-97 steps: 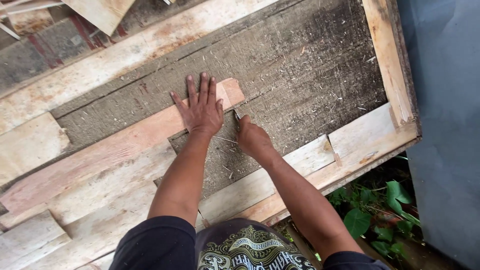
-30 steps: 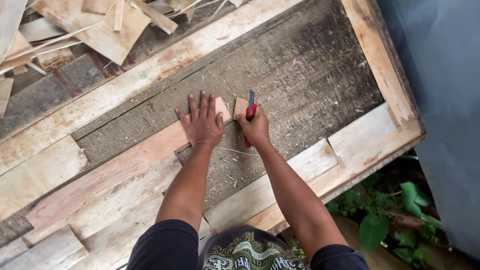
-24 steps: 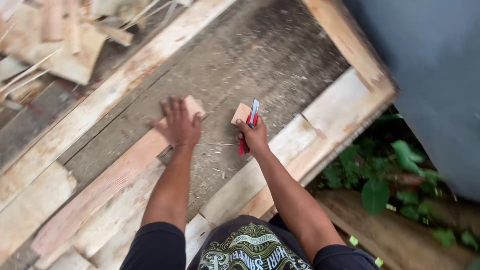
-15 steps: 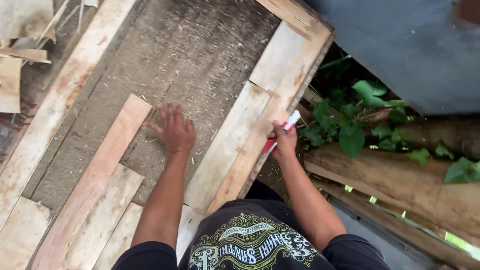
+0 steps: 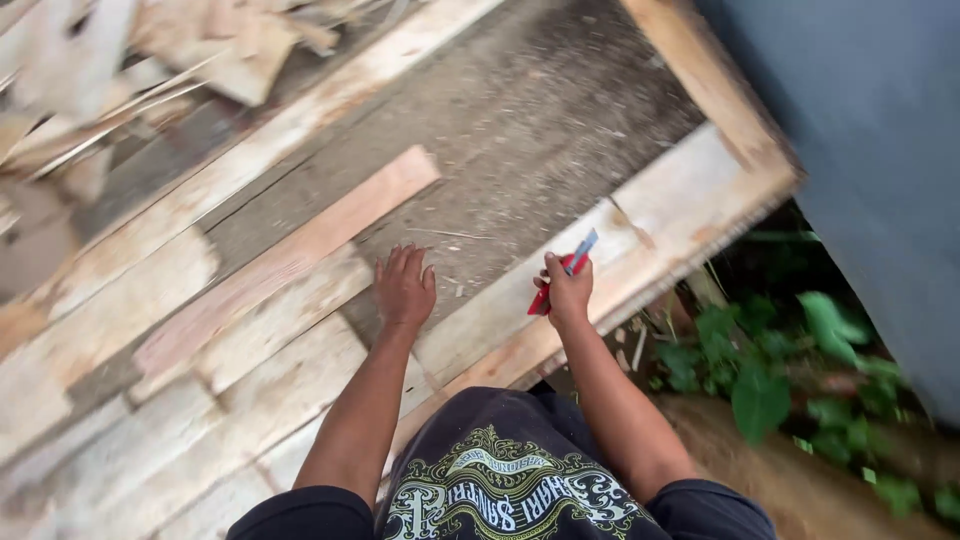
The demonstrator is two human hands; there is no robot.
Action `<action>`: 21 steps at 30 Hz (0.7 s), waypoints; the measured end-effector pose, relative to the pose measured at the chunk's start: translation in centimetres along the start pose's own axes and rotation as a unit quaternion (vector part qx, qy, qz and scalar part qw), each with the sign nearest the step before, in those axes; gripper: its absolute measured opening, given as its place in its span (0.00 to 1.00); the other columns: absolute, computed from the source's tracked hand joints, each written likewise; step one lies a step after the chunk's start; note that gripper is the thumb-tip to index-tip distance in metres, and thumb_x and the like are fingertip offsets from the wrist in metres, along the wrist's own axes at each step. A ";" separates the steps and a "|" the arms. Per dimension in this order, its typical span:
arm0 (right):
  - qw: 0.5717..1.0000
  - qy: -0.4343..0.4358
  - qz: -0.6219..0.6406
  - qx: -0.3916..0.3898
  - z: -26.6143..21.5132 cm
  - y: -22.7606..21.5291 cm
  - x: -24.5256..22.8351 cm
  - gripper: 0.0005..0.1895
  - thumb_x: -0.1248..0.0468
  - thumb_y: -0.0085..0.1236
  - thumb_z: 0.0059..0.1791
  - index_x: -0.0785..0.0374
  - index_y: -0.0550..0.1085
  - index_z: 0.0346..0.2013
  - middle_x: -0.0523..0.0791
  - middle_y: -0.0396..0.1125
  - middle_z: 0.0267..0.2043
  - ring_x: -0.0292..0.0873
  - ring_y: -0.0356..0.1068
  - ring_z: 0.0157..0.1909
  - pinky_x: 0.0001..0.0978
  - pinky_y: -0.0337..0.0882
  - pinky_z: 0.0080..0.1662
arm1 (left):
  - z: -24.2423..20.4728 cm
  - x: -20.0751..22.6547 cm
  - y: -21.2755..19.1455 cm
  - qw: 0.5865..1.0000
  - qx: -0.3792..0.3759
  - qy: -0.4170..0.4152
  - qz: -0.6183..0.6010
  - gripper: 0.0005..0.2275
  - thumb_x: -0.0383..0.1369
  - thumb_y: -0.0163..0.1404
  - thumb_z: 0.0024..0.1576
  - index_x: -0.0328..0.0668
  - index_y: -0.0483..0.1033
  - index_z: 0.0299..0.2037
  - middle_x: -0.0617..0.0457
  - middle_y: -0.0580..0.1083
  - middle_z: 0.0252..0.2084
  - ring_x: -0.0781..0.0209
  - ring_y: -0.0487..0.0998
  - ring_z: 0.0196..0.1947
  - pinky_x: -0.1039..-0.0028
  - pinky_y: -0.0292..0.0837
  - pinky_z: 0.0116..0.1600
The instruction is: The person uses a red utility knife to shave thin strips from the edges of several wooden planks on a workbench. They repeatedly position each plank, shave along its length, and set the trimmed pieces aside. The workbench is cluttered with wood scraps and a roll of tape.
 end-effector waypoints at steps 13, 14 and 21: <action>0.942 -0.121 -0.249 -0.188 4.7 25.8 -0.1 0.15 0.62 0.66 0.48 0.55 0.68 0.43 0.44 0.68 0.28 0.40 0.74 0.24 0.31 0.78 0.29 | -6.4 -12.7 -5.3 0.967 0.068 -0.246 0.013 0.19 0.40 0.57 0.57 0.53 0.75 0.60 0.57 0.72 0.63 0.53 0.69 0.67 0.54 0.66 0.68; 0.943 -0.123 -0.256 -0.175 4.8 26.3 -0.2 0.15 0.61 0.67 0.48 0.55 0.68 0.43 0.43 0.68 0.28 0.41 0.74 0.23 0.32 0.78 0.26 | -6.4 -13.2 -4.9 0.964 0.066 -0.258 0.003 0.20 0.41 0.57 0.57 0.54 0.74 0.60 0.57 0.71 0.63 0.54 0.69 0.67 0.55 0.67 0.68; 0.938 -0.135 -0.289 -0.139 6.3 27.1 0.0 0.11 0.62 0.66 0.48 0.54 0.69 0.38 0.42 0.67 0.18 0.41 0.68 0.14 0.32 0.70 0.20 | -4.4 -14.9 -2.6 0.941 0.064 -0.321 -0.088 0.21 0.41 0.57 0.57 0.55 0.73 0.62 0.57 0.70 0.64 0.53 0.70 0.67 0.57 0.72 0.64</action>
Point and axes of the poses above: each hand's wrist, its own z-axis towards the middle knuckle, its own y-axis out of the palm, x = y × z, the point moved 7 cm from there along z, towards the middle knuckle
